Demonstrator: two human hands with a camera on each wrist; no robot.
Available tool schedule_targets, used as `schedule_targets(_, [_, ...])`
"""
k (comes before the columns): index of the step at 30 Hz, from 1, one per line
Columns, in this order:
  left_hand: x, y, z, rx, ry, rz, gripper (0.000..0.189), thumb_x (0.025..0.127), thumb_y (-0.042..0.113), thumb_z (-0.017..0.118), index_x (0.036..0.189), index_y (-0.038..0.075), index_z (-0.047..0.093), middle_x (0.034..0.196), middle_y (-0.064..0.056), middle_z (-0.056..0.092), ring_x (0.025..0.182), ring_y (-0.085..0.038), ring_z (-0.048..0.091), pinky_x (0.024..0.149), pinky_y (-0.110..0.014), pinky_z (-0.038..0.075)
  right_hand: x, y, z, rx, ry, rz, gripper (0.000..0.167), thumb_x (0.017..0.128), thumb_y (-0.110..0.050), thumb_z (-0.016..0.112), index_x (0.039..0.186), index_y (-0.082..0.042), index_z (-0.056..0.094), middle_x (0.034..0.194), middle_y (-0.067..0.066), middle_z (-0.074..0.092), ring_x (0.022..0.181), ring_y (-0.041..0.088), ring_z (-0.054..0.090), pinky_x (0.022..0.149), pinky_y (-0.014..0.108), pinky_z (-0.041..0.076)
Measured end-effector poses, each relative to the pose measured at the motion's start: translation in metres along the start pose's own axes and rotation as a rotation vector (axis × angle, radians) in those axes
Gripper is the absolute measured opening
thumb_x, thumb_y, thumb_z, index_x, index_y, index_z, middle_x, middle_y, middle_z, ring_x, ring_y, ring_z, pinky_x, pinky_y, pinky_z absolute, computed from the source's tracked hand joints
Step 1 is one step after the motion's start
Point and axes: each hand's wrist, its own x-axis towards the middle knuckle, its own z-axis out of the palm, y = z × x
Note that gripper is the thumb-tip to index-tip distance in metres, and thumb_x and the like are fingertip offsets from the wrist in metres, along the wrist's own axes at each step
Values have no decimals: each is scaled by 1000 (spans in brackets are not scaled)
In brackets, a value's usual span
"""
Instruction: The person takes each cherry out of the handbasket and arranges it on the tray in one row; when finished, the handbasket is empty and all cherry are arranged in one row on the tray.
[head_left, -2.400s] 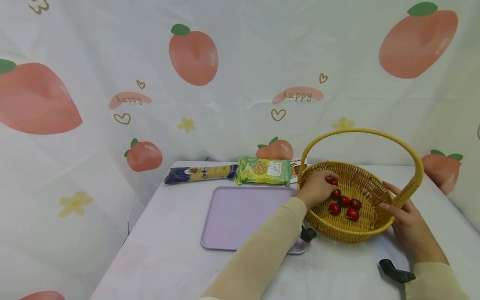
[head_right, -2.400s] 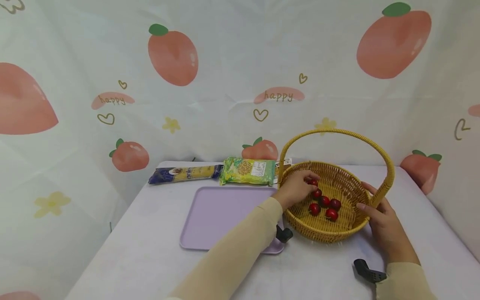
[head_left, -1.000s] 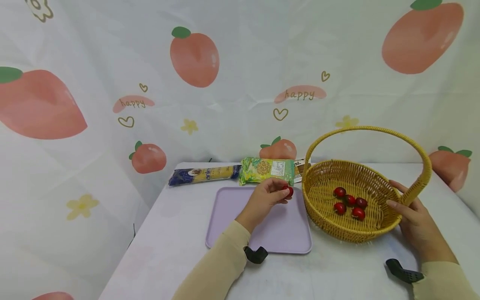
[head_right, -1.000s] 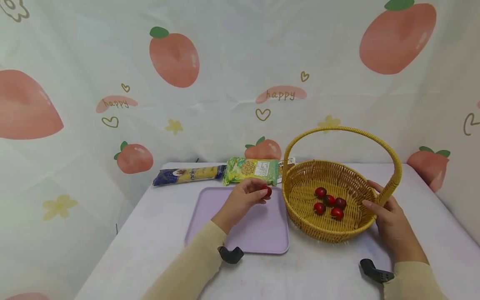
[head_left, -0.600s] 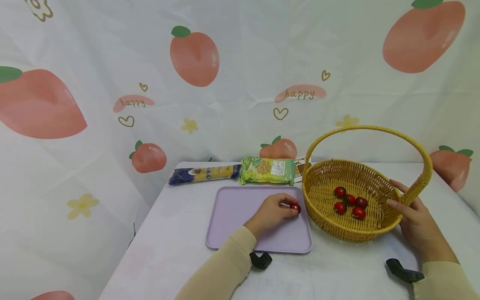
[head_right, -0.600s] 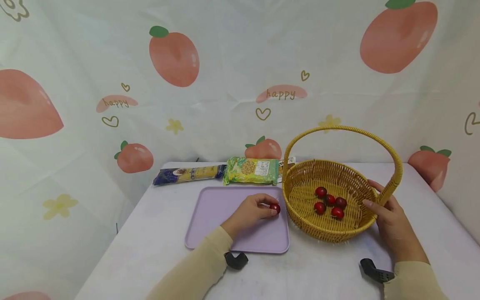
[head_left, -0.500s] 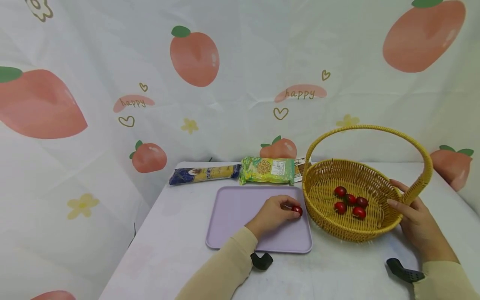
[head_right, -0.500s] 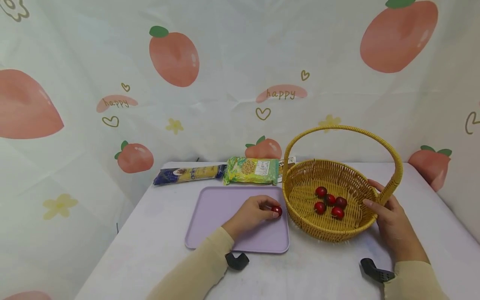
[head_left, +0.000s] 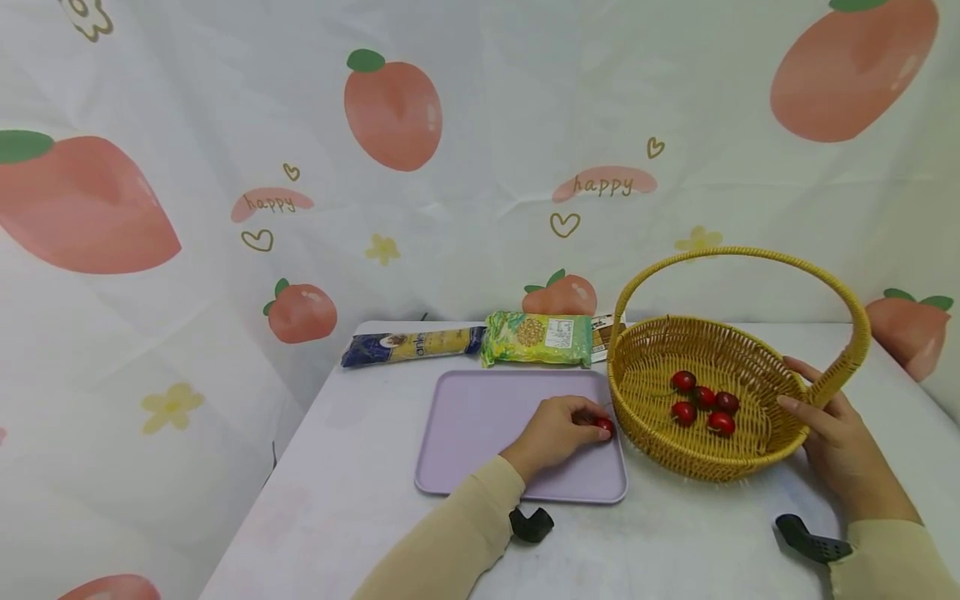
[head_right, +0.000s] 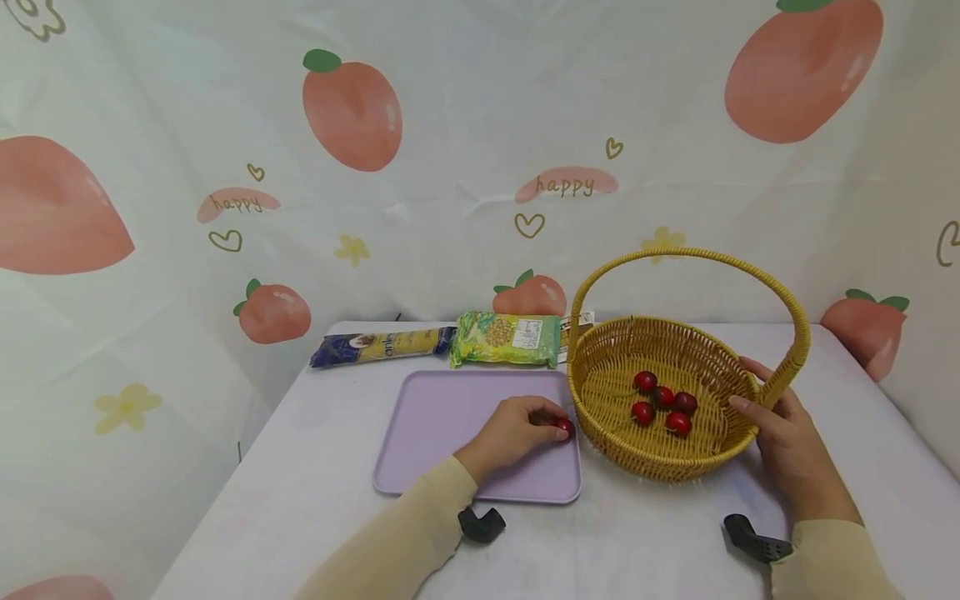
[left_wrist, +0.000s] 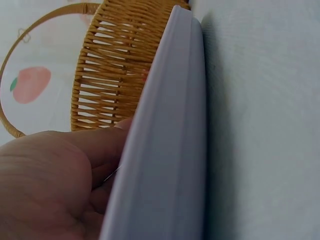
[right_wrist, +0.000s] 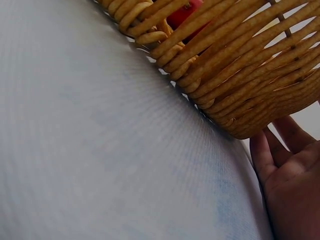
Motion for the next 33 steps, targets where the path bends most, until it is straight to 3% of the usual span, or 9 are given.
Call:
schedule_targets(10, [3,1,5,27,12,8,18,95,17,89,112,12,84,94,15,72,84,0,61,79,-23,50,-1,-2,-4,4,1,-2,62,112,1,51,169,-24,41,147,-13,55,125,-2,58,92,13,45])
schedule_targets(15, [3,1,6,-8,20,-6,16,98,21,87,112,14,83,98,15,71,84,-2,64,79,-25,51,-1,-3,-5,11,-12,-13,62,112,2,51,168,-23,42,147,-12,57,124,-1,59,91,13,47])
schedule_targets(19, [2,4,4,-39,89,-1,16,100,26,84,112,15,82,102,14,69,86,-4,65,79,-27,53,-1,-3,-5,3,-23,-15,61,113,1,50,169,-23,41,148,-12,56,126,-1,58,92,14,44])
schedule_targets(25, [-3,19,-2,-124,223,50,16,104,30,79,113,18,81,105,13,71,83,-8,61,74,-28,50,0,-1,-2,-11,-27,-9,61,114,-1,50,169,-22,39,150,-11,54,129,-1,55,98,16,38])
schedule_targets(28, [-4,27,-1,-196,230,80,18,105,28,77,117,14,81,104,11,72,84,-9,61,74,-27,50,-1,-1,0,-28,-17,4,61,113,-2,51,169,-24,39,150,-11,53,128,-2,55,98,15,38])
schedule_targets(33, [1,49,3,-236,169,141,23,108,31,73,122,13,79,106,11,72,92,-8,63,78,-27,53,-1,-1,1,-43,-2,6,63,113,-4,53,170,-25,38,150,-10,52,129,-1,54,100,14,38])
